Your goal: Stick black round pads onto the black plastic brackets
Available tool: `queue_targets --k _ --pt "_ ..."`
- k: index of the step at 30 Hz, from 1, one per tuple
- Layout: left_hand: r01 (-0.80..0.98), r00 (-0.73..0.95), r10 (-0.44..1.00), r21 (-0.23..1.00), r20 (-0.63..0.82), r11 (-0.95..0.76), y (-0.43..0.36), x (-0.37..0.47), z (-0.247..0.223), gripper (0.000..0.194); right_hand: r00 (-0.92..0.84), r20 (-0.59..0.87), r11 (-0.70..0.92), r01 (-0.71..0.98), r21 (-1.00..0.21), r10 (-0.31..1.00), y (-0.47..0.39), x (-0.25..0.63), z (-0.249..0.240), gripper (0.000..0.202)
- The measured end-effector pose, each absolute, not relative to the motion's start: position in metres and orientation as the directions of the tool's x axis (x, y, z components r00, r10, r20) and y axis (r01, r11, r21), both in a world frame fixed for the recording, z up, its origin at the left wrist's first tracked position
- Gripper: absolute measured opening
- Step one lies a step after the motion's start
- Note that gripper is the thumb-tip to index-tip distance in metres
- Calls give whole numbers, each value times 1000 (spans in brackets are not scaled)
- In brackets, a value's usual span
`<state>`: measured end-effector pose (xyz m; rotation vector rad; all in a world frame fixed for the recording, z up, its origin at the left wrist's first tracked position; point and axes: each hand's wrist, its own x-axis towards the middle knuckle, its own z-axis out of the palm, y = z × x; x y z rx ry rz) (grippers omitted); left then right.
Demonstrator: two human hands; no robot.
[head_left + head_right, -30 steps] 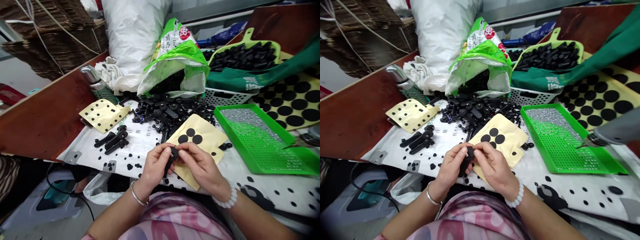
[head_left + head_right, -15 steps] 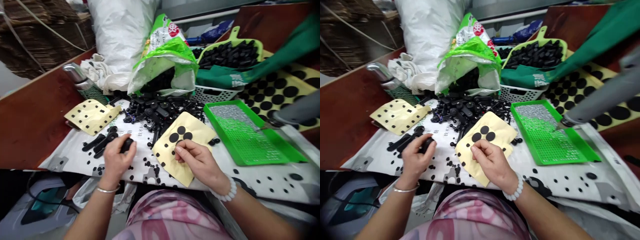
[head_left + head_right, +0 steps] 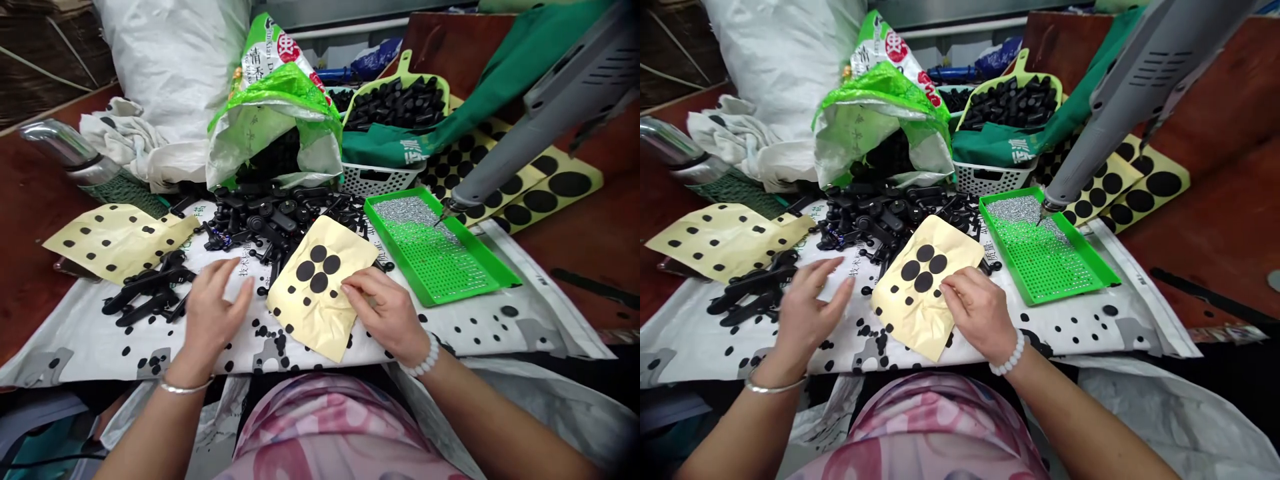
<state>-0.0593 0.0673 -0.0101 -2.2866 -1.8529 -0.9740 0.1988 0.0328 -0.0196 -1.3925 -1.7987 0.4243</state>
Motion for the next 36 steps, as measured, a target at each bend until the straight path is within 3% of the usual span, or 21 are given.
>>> queue_targets --k 2,6,10,15,21,24,31,36 --pt "785 158 927 527 339 -326 72 -35 -10 35 -97 428 361 717 -596 899 39 190 -18 18" --pt "546 161 985 826 60 -140 87 -5 -17 40 -130 444 356 806 -474 886 55 175 -16 20" --pt "223 147 983 972 -110 76 95 4 -18 44 -140 397 313 855 -414 907 65 167 -19 21" --pt "-23 209 941 960 -267 278 92 5 -10 35 -118 390 295 852 -433 913 68 164 -24 19" --pt "21 196 927 946 -320 323 92 3 -11 26 -104 466 331 836 -438 878 72 163 -25 16" --pt "42 165 934 948 -317 315 95 3 -14 26 -143 507 355 866 -352 850 75 162 -24 17" --pt "61 129 940 949 -315 310 95 3 -17 25 -363 608 450 893 12 706 66 151 -24 22" --pt "67 100 945 950 -310 305 95 2 -17 24 -471 593 590 808 -9 653 47 147 -28 21"
